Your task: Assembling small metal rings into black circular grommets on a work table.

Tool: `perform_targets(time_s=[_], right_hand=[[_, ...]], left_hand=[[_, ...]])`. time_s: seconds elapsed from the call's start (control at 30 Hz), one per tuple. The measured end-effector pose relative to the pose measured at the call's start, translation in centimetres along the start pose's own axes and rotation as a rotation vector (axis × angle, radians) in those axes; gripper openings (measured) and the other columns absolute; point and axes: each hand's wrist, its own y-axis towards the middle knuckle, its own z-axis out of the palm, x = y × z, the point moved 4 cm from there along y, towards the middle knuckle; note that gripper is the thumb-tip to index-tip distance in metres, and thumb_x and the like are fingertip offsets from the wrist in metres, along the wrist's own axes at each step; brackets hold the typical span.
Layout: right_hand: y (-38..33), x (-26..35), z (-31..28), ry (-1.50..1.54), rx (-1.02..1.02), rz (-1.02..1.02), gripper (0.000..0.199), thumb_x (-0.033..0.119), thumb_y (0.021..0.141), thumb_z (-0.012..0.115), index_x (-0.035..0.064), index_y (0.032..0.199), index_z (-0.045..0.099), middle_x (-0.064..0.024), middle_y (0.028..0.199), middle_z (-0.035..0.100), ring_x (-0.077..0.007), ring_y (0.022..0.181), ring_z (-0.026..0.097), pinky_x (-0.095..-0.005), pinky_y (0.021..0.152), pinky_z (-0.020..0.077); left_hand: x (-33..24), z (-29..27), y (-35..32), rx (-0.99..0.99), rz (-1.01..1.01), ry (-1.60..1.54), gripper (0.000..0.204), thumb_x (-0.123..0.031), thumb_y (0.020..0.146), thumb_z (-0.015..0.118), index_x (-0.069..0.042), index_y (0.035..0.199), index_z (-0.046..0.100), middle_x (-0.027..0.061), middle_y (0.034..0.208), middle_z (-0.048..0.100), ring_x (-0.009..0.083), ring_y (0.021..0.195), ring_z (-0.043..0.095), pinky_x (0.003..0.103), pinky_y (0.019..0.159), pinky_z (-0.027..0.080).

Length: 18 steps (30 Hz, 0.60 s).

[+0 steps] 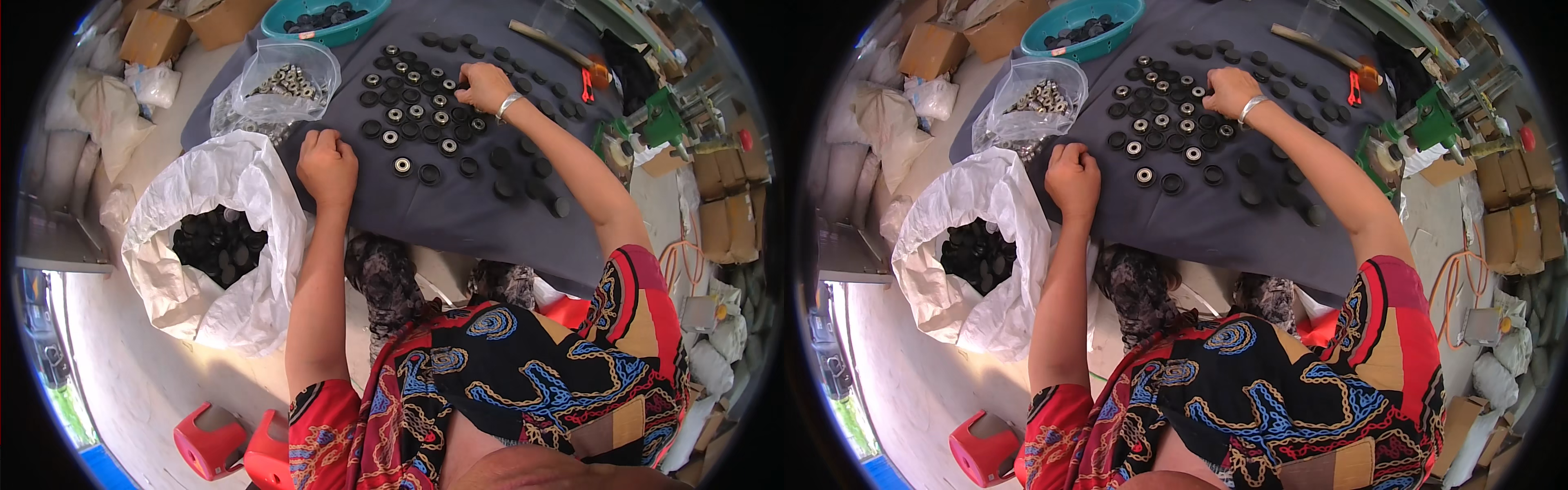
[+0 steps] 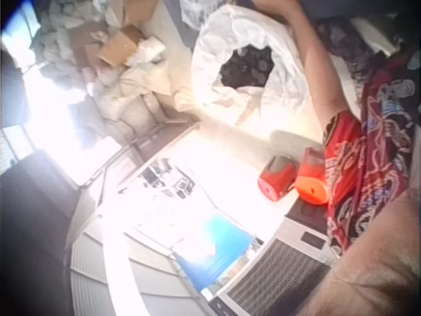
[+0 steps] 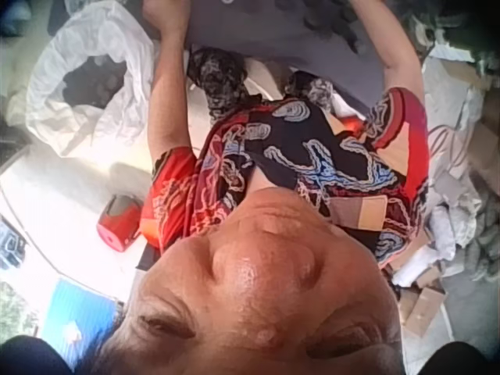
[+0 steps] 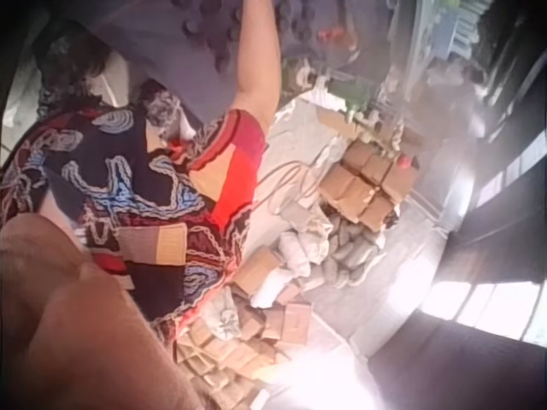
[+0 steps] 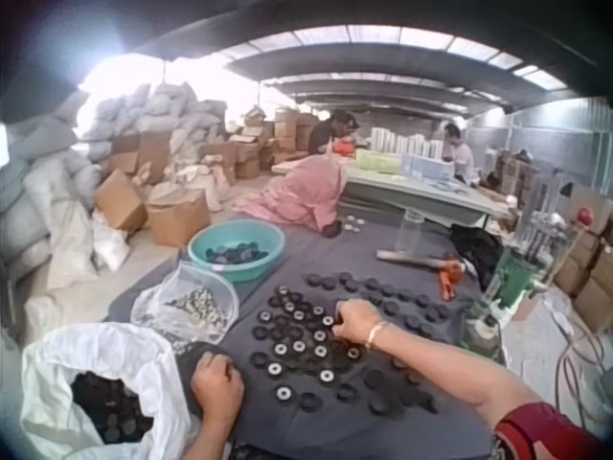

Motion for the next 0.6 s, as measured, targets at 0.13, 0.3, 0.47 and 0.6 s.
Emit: perform_targets(time_s=[0.13,0.3,0.47,0.6], right_hand=[[-0.6,0.2,0.3,-0.064,-0.208,-0.123,0.025,0.021,0.077,0.068,0.0034,0.095,0.063,-0.0171,0.091,0.063,-0.0362,0.081,0.064,-0.0455,0.074,0.0516],[-1.0,0.4,0.9,-0.067,-0.047,-0.259,0.019,0.019,0.081,0.066,0.0046,0.093,0.062,-0.015,0.093,0.062,-0.035,0.088,0.062,-0.0458,0.077,0.0506],[0.7,-1.3,-0.5,-0.086,-0.026,-0.142,0.026,0.022,0.08,0.068,0.0077,0.102,0.066,-0.012,0.101,0.065,-0.0322,0.095,0.061,-0.0462,0.083,0.048],[1.3,-0.4,-0.4,-0.27,0.045,-0.13,0.031,0.023,0.079,0.069,0.012,0.108,0.069,-0.0083,0.106,0.065,-0.0275,0.107,0.056,-0.0435,0.091,0.0435]], left_hand=[[0.0,0.0,0.0,0.004,-0.005,0.005,0.005,-0.005,0.07,0.062,-0.006,0.074,0.064,0.0079,0.077,0.059,0.0292,0.071,0.059,0.042,0.061,0.048],[0.0,-0.1,0.0,0.007,-0.015,0.015,0.005,-0.005,0.07,0.062,-0.006,0.073,0.064,0.0085,0.077,0.059,0.0296,0.071,0.059,0.042,0.061,0.048],[-0.1,-0.1,-0.1,0.005,-0.005,0.008,0.005,-0.005,0.07,0.062,-0.006,0.073,0.064,0.0087,0.077,0.059,0.0299,0.071,0.059,0.042,0.061,0.048],[0.0,-0.1,-0.2,0.006,-0.029,-0.002,0.005,-0.005,0.07,0.062,-0.005,0.074,0.064,0.0086,0.078,0.059,0.0299,0.072,0.06,0.042,0.061,0.048]])
